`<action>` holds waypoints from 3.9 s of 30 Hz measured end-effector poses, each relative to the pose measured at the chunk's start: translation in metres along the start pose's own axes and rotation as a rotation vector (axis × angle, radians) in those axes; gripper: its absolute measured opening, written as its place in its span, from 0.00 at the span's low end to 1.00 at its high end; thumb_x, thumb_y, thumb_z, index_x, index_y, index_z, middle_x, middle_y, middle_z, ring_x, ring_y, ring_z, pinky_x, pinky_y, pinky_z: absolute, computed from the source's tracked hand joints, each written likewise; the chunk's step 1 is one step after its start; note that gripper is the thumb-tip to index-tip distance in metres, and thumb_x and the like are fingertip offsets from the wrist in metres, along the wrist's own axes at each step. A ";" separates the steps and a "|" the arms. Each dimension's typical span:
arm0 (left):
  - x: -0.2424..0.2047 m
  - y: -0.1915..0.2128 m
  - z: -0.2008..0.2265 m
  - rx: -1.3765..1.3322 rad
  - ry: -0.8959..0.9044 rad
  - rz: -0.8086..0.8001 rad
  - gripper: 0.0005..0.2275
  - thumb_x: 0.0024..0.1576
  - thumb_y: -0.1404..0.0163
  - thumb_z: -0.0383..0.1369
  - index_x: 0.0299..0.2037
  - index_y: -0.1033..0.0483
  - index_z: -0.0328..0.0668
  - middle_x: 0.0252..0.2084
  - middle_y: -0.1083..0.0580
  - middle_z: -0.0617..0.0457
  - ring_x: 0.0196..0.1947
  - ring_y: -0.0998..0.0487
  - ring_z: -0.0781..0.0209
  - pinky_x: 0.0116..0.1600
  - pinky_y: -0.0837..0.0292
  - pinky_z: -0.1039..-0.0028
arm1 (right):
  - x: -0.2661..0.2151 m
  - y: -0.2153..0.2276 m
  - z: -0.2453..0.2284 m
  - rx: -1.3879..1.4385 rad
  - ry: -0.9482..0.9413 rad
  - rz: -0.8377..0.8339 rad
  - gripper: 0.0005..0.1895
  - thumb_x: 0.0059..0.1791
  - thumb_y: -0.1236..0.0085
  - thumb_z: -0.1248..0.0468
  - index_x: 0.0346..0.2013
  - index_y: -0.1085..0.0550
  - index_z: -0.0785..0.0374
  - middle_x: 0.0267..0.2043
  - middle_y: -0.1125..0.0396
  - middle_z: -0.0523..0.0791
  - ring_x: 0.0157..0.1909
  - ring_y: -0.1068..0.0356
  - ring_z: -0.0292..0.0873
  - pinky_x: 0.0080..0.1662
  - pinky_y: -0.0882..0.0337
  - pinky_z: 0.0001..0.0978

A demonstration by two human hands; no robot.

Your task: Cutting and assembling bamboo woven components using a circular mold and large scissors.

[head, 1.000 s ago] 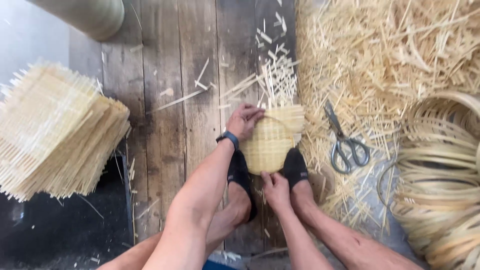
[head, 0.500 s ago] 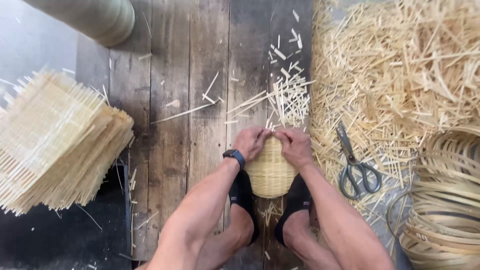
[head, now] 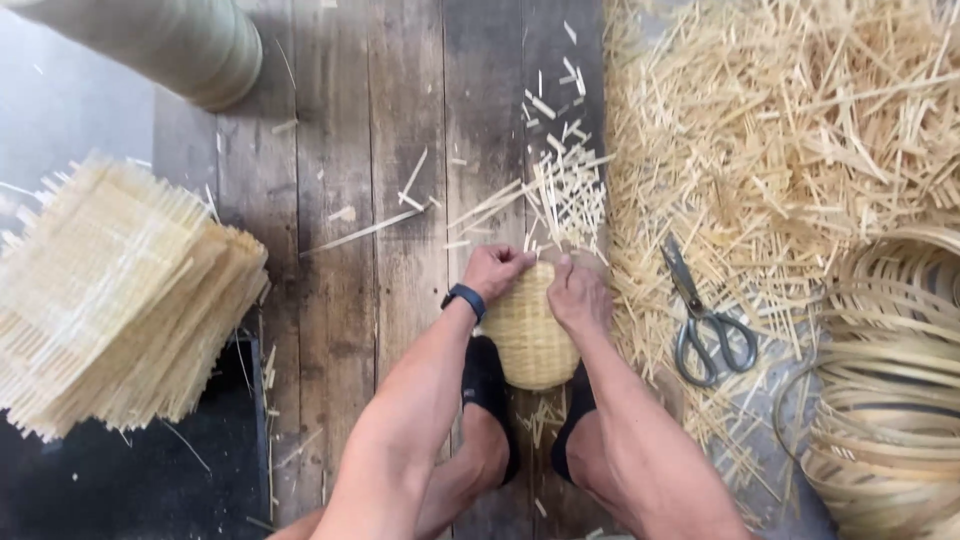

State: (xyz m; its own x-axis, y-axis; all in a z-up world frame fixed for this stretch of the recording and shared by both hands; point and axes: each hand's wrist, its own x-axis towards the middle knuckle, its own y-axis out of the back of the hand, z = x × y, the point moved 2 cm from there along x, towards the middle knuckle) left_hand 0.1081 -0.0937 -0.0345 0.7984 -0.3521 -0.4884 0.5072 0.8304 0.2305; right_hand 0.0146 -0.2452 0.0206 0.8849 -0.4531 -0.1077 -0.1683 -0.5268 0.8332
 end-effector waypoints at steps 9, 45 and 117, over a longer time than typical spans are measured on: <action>-0.005 -0.004 -0.006 -0.173 0.003 0.088 0.24 0.48 0.33 0.41 0.48 0.29 0.37 0.32 0.24 0.50 0.30 0.27 0.65 0.36 0.29 0.73 | 0.017 -0.004 -0.003 -0.058 0.001 -0.070 0.28 0.56 0.64 0.46 0.38 0.23 0.64 0.46 0.30 0.57 0.54 0.32 0.61 0.58 0.34 0.53; -0.100 -0.012 0.108 0.523 -0.213 -0.025 0.33 0.36 0.28 0.39 0.55 0.22 0.40 0.50 0.22 0.40 0.50 0.21 0.47 0.56 0.27 0.65 | -0.022 0.335 0.076 -0.712 -0.139 -0.510 0.25 0.50 0.43 0.43 0.49 0.19 0.58 0.51 0.25 0.52 0.54 0.25 0.54 0.57 0.27 0.49; -0.142 -0.057 0.066 0.724 -0.391 -0.218 0.49 0.29 0.32 0.36 0.68 0.39 0.60 0.70 0.41 0.43 0.67 0.41 0.35 0.71 0.42 0.50 | -0.050 0.104 0.126 -0.460 0.361 -0.109 0.30 0.40 0.40 0.43 0.41 0.26 0.67 0.36 0.32 0.53 0.40 0.31 0.51 0.44 0.25 0.46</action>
State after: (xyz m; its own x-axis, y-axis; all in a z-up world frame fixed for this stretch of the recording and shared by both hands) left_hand -0.0127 -0.1195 0.0770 0.6457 -0.7067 -0.2890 0.6389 0.2929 0.7113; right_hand -0.1019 -0.3682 0.0446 0.9918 -0.0981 -0.0821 0.0664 -0.1543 0.9858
